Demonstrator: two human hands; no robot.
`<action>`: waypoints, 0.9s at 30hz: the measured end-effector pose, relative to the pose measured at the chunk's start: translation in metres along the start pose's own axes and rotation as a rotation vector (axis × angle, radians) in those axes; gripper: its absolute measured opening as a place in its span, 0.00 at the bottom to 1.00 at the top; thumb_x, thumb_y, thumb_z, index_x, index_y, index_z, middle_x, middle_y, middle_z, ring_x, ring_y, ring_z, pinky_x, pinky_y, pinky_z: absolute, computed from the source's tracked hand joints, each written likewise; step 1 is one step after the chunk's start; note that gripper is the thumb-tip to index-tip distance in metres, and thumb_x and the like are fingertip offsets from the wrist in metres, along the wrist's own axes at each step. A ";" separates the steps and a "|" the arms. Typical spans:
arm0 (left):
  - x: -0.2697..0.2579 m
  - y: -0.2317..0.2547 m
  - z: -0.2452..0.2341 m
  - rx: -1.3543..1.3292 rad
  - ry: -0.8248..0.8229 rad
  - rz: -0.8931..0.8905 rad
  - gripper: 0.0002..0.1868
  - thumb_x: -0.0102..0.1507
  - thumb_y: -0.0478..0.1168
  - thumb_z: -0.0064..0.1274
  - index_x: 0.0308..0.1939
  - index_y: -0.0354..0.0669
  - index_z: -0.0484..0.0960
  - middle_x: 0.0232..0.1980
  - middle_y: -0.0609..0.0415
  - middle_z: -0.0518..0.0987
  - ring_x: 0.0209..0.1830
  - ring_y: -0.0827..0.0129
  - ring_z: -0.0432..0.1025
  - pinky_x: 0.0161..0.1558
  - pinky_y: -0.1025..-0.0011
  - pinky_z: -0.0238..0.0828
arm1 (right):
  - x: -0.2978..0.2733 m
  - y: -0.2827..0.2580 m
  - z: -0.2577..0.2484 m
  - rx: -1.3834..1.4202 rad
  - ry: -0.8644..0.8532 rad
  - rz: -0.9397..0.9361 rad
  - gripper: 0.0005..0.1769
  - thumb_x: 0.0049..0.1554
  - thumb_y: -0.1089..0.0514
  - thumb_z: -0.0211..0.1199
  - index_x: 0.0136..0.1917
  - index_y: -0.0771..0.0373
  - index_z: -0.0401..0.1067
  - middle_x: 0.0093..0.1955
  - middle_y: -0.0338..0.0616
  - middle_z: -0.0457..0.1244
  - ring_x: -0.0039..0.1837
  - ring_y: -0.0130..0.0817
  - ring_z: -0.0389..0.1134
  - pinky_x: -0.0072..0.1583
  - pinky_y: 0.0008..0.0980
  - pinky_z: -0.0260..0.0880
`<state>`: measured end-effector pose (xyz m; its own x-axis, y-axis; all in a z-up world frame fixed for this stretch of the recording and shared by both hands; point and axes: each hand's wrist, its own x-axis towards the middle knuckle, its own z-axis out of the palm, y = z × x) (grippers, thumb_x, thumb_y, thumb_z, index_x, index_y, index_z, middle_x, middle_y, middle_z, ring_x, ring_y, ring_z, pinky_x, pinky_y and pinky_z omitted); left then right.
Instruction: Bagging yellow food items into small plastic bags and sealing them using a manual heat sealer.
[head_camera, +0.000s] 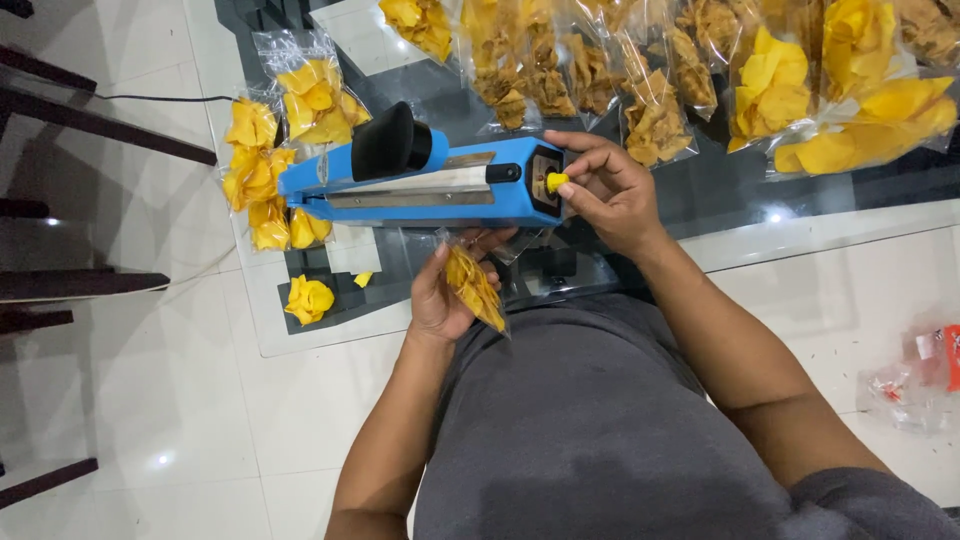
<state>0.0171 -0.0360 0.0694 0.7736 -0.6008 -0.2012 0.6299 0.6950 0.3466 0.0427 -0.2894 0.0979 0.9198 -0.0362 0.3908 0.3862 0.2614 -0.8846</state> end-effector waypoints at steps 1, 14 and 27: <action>0.000 0.000 0.003 -0.008 -0.002 0.003 0.28 0.67 0.54 0.49 0.66 0.42 0.75 0.70 0.33 0.72 0.44 0.58 0.82 0.48 0.62 0.82 | 0.000 0.001 0.000 0.006 0.007 -0.002 0.07 0.60 0.72 0.63 0.49 0.73 0.66 0.70 0.66 0.62 0.38 0.27 0.69 0.44 0.27 0.71; 0.001 0.002 0.005 0.005 0.024 -0.007 0.26 0.67 0.55 0.50 0.64 0.44 0.76 0.69 0.34 0.73 0.43 0.57 0.82 0.48 0.60 0.82 | 0.000 0.001 -0.002 -0.006 0.012 0.022 0.07 0.59 0.70 0.65 0.49 0.72 0.67 0.70 0.67 0.62 0.45 0.30 0.70 0.47 0.28 0.72; 0.005 -0.003 0.005 -0.020 0.072 -0.009 0.26 0.66 0.54 0.52 0.62 0.42 0.77 0.68 0.33 0.73 0.43 0.54 0.82 0.47 0.58 0.83 | -0.007 0.014 -0.013 -0.011 0.022 0.074 0.13 0.58 0.65 0.67 0.53 0.70 0.66 0.72 0.64 0.61 0.59 0.36 0.69 0.58 0.32 0.72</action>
<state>0.0188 -0.0435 0.0719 0.7705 -0.5777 -0.2694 0.6374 0.6982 0.3260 0.0429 -0.2979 0.0800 0.9472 -0.0386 0.3183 0.3173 0.2536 -0.9138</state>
